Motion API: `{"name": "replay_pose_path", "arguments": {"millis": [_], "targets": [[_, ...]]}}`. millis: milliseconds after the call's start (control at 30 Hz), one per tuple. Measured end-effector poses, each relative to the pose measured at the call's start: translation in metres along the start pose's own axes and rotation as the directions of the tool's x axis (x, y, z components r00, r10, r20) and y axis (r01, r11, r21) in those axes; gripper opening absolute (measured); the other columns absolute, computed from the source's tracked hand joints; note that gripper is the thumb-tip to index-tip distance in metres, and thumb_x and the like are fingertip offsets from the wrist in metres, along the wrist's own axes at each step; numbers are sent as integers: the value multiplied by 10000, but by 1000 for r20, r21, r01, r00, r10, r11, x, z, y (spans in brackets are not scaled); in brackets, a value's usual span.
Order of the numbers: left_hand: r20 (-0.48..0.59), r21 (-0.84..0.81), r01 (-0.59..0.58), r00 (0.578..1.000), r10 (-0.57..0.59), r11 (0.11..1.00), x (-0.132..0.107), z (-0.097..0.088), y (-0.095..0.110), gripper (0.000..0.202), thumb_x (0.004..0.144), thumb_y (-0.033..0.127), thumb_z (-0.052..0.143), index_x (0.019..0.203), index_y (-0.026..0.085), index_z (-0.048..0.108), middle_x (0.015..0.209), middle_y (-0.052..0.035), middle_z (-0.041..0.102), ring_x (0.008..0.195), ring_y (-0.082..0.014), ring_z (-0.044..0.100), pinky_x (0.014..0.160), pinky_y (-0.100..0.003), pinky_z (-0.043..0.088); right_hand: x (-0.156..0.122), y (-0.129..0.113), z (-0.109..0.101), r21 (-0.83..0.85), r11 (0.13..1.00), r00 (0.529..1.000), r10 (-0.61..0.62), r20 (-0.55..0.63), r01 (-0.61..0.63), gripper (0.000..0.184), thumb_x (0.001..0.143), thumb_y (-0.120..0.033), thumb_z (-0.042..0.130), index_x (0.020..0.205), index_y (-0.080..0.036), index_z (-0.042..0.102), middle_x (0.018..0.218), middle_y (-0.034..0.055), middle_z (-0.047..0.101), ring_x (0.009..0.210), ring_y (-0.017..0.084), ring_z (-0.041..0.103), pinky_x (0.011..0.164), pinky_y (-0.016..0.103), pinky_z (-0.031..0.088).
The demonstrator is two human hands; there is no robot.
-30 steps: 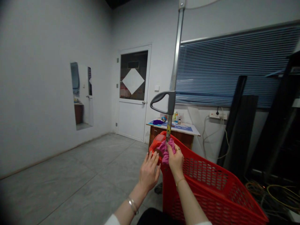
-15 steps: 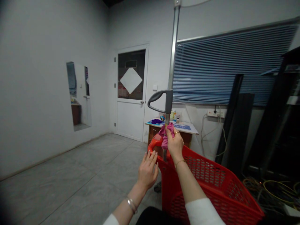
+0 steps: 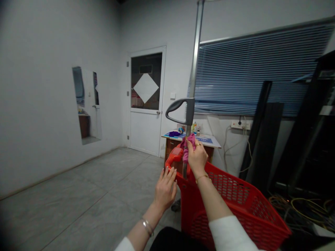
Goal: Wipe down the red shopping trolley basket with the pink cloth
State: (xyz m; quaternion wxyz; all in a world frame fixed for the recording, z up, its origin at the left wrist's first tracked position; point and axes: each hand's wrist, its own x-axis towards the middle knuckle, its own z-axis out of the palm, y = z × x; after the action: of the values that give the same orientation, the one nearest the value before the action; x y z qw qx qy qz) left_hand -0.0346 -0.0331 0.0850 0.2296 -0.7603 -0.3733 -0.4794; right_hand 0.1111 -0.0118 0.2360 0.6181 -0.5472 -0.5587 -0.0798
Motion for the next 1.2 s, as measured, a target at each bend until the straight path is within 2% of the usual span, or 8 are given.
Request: {"name": "replay_pose_path", "arguments": {"millis": [100, 300, 400, 500, 667, 767, 1067, 1200], "targets": [[-15, -7, 15, 1000, -15, 1000, -1, 2, 1, 690, 889, 98, 471, 1527, 166, 216, 1488, -88, 437, 1422, -269, 306, 1123, -527, 395, 1, 2, 0, -22, 1000, 1000, -14, -2, 14, 577, 864, -644, 405, 1162, -215, 652, 1131, 112, 666, 1001, 239, 605, 835, 331, 416], [-19, -19, 11, 1000, -12, 1000, 1, 1, 3, 626, 884, 97, 474, 1489, 144, 320, 1468, -96, 464, 1420, -280, 308, 1111, -530, 410, -57, 47, 3, 5, 999, 983, 41, 177, -42, 584, 858, -643, 398, 1143, -195, 641, 1099, 113, 672, 987, 232, 616, 833, 330, 430], [-23, -17, 11, 1000, -11, 1000, 1, 0, 2, 597, 878, 96, 478, 1464, 132, 367, 1465, -99, 468, 1419, -283, 310, 1111, -534, 411, -72, 58, 2, -31, 996, 966, 85, 244, -80, 557, 865, -630, 387, 1111, -205, 650, 1032, 98, 685, 932, 226, 627, 799, 325, 431], [-13, -10, -8, 1000, 8, 1000, 1, -1, 0, 588, 884, 101, 475, 1461, 133, 368, 1464, -95, 471, 1412, -278, 327, 1117, -535, 404, -58, 48, 0, -38, 997, 970, 71, 231, -64, 551, 868, -635, 388, 1114, -217, 650, 1007, 85, 692, 906, 220, 624, 781, 320, 422], [-4, -5, -17, 1000, 17, 1000, -1, 1, -1, 589, 896, 105, 469, 1471, 133, 347, 1471, -93, 462, 1417, -276, 317, 1122, -536, 397, -4, 11, -6, -47, 999, 996, -10, 85, 15, 586, 869, -663, 383, 1101, -204, 663, 999, 97, 695, 883, 218, 617, 751, 304, 395], [-13, -17, -3, 1000, 3, 1000, -2, 4, 0, 617, 897, 105, 471, 1492, 149, 311, 1477, -90, 453, 1426, -277, 295, 1126, -538, 391, 8, 3, -6, -81, 996, 998, -33, 47, 36, 583, 876, -657, 383, 1100, -200, 668, 992, 105, 696, 880, 220, 619, 737, 295, 384], [-40, -32, 13, 999, -15, 999, -1, 6, 1, 646, 889, 101, 472, 1505, 175, 290, 1461, -90, 474, 1410, -277, 328, 1121, -548, 395, -68, 54, 9, -64, 998, 993, -4, 118, 12, 575, 893, -634, 368, 1114, -186, 653, 1039, 103, 681, 925, 220, 628, 759, 293, 415], [-53, -27, 7, 999, -8, 1000, 0, 6, 1, 632, 888, 94, 468, 1495, 170, 310, 1453, -83, 485, 1414, -278, 320, 1113, -543, 409, -73, 59, 8, -82, 997, 988, 4, 152, 9, 556, 895, -626, 373, 1093, -192, 658, 988, 89, 685, 891, 207, 628, 747, 286, 415]]}}
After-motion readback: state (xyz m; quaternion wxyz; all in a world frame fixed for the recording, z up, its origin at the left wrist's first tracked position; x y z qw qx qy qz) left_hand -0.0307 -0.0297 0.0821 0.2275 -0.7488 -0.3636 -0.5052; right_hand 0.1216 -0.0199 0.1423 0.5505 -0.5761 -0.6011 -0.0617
